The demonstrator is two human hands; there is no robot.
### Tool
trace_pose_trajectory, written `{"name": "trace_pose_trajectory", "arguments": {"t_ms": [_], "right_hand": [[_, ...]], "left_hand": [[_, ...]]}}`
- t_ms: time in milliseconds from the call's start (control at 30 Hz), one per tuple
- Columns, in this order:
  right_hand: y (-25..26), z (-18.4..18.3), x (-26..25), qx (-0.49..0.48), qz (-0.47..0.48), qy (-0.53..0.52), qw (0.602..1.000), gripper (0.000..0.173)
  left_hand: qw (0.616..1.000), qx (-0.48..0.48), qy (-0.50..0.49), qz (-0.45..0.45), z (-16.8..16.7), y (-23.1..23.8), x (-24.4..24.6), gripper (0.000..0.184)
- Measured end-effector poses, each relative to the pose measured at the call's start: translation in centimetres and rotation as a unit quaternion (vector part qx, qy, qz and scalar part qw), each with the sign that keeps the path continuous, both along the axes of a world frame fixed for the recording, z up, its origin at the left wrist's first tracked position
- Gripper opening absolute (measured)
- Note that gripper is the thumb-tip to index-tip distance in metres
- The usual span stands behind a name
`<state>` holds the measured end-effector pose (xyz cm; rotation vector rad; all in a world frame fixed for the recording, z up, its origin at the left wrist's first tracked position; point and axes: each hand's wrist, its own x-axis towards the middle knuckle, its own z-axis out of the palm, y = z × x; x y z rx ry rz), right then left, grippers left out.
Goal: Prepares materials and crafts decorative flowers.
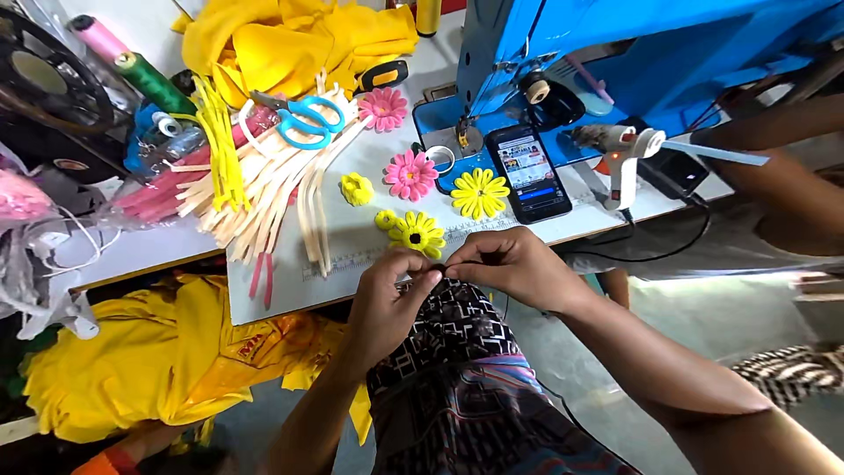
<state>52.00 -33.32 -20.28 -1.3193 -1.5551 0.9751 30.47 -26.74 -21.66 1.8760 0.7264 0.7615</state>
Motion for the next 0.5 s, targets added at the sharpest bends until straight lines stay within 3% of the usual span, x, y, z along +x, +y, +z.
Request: {"name": "trace_pose_trajectory", "arguments": {"t_ms": [133,233,367,500], "right_hand": [[0.6,0.7,0.2,-0.034,0.025,-0.008,0.999,0.002],[0.7,0.3,-1.0,-0.024,-0.069,0.088,0.993,0.004],[0.8,-1.3,-3.8,-0.028,-0.172,0.24,0.955,0.008],[0.2,-2.1,-5.0,-0.016,-0.186,0.25,0.95,0.007]], "left_hand": [[0.998,0.02,0.048,-0.017,0.9,0.6,0.0,0.01],[0.994,-0.052,-0.065,0.066,0.4,-0.2,1.1,0.01],[0.951,-0.134,-0.213,0.18,-1.3,-1.9,3.4,0.007],[0.929,-0.129,-0.262,0.225,-2.1,-2.4,4.1,0.008]]}}
